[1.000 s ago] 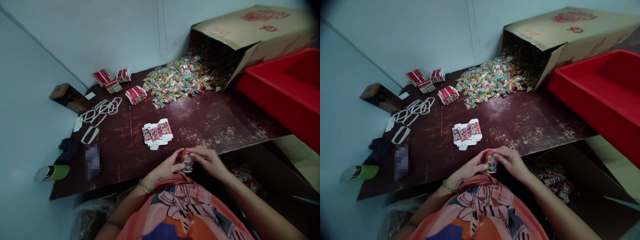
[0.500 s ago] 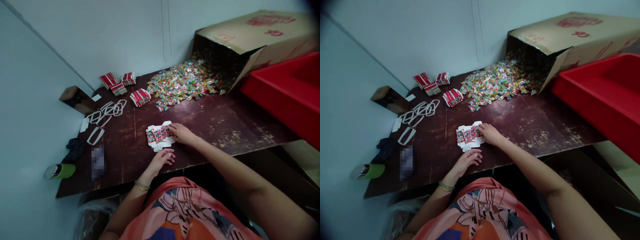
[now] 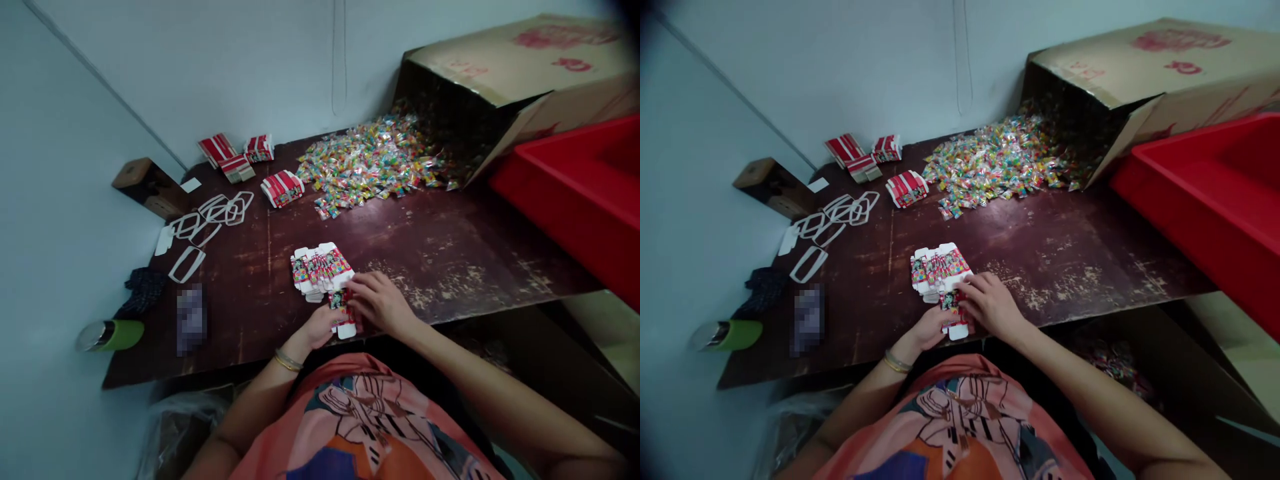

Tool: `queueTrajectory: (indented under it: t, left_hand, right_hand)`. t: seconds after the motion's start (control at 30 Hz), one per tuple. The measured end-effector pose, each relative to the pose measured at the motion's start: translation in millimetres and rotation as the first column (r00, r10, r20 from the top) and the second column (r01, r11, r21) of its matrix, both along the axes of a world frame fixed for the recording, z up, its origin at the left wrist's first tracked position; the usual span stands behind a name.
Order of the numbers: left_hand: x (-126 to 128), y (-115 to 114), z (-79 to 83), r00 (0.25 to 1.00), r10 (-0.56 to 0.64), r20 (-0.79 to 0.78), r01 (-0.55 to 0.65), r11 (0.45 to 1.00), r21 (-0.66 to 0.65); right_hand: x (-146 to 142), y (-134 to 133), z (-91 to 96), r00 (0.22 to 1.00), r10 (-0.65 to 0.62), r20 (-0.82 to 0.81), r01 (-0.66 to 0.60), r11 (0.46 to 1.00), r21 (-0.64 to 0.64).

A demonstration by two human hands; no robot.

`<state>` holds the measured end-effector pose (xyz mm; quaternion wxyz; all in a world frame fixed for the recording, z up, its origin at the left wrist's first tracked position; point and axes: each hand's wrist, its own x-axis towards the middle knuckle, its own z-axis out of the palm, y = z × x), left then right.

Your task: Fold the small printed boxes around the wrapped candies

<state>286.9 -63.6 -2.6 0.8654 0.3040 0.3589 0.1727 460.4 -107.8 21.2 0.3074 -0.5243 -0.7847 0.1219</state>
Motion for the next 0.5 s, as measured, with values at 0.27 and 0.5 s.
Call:
queueTrajectory:
  t: [0.27, 0.5]
  left_hand:
    - [7.7, -19.3, 20.1, 0.961, -0.246, -0.126, 0.258, 0.962, 0.087]
    - [7.8, -10.1, 11.8, 0.898, -0.185, -0.399, 0.360, 0.831, 0.424]
  right_hand:
    - [18.3, -3.3, 12.3, 0.894, 0.077, -0.441, -0.256, 0.896, -0.363]
    - [15.5, -25.3, 14.5, 0.763, -0.050, -0.644, -0.228, 0.912, -0.342]
